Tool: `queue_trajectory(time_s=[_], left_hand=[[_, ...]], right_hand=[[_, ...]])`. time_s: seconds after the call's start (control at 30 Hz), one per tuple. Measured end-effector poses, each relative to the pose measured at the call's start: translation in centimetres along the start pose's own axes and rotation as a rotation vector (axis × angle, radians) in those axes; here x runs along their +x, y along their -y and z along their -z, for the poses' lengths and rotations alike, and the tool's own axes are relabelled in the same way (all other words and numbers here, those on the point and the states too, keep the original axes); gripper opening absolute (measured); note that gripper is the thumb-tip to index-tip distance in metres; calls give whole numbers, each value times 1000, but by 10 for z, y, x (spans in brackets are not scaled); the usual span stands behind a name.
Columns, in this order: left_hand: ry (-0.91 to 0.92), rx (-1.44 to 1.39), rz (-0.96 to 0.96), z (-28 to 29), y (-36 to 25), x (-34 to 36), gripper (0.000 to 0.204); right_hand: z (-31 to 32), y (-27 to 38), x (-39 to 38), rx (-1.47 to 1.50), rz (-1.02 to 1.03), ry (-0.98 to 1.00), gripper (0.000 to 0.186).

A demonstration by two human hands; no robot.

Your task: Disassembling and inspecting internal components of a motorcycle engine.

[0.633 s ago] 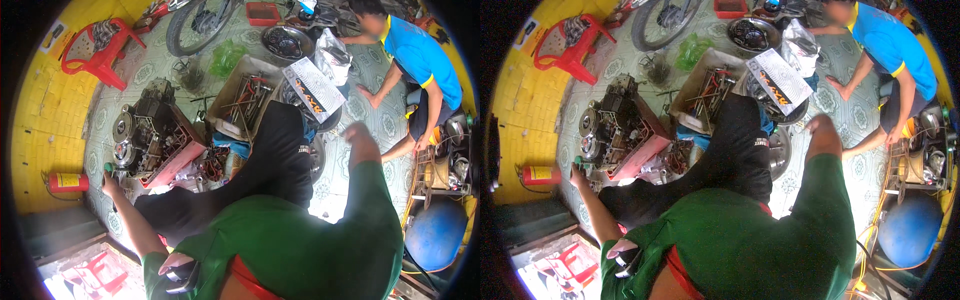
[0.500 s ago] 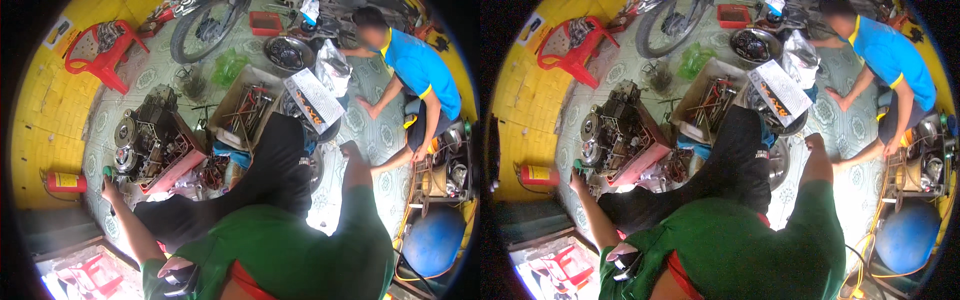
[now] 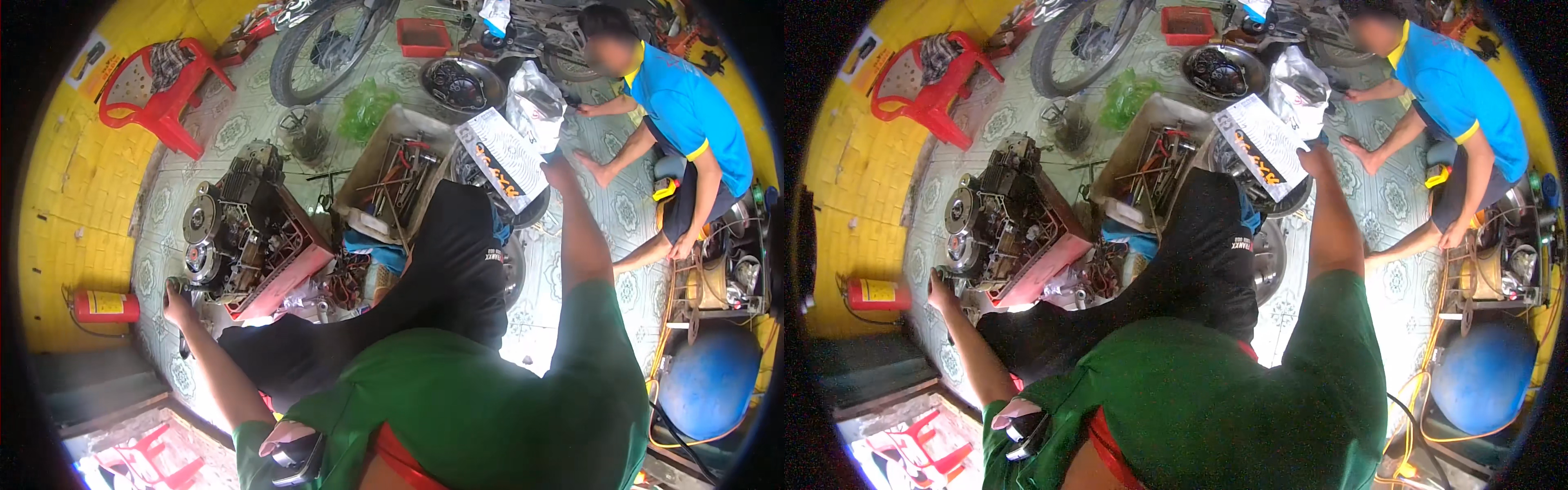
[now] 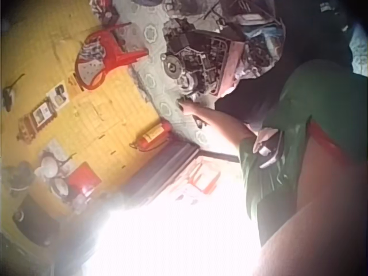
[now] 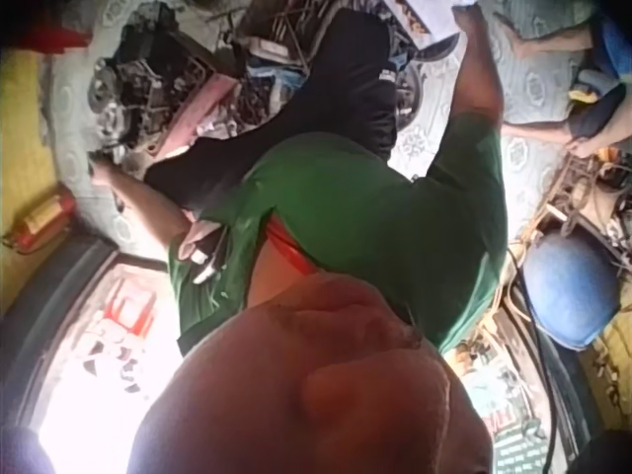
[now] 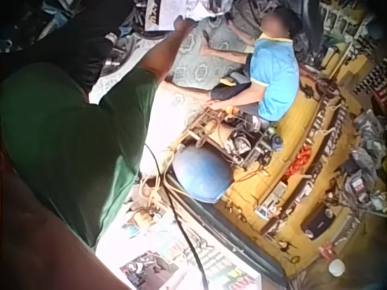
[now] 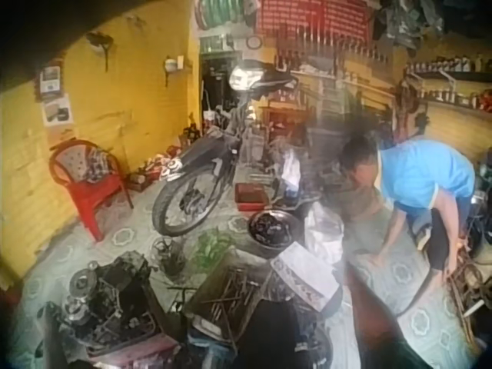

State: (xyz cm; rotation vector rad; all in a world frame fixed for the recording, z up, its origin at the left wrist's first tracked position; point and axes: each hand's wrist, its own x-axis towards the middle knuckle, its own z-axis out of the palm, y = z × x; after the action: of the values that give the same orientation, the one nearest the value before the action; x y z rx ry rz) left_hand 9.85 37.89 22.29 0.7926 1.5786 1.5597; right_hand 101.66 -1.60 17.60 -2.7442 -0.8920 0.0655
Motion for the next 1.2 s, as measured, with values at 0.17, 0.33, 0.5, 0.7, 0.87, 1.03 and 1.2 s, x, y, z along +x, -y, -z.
queue_trajectory(time_s=[0.17,0.33,0.5,0.7,0.87,1.03,1.2], left_hand=[[5,-16,68,16,1,-3,37],[11,58,128,21,2,4,41],[14,116,94,13,3,8,39],[54,140,49,5,3,8,36],[23,132,77,3,-3,9,39],[-11,550,-167,14,-17,8,37],[142,680,-43,23,-24,7,62]], right_hand=[[-28,-30,-69,-34,-220,131,64],[-28,-68,-151,-85,-452,134,72],[-11,-90,-204,-35,-440,-128,47],[0,-136,-212,-188,-455,-559,36],[-14,-204,-214,-40,-440,-412,32],[-68,-231,-257,-221,-409,-31,28],[-113,-192,-309,-107,-716,326,38]])
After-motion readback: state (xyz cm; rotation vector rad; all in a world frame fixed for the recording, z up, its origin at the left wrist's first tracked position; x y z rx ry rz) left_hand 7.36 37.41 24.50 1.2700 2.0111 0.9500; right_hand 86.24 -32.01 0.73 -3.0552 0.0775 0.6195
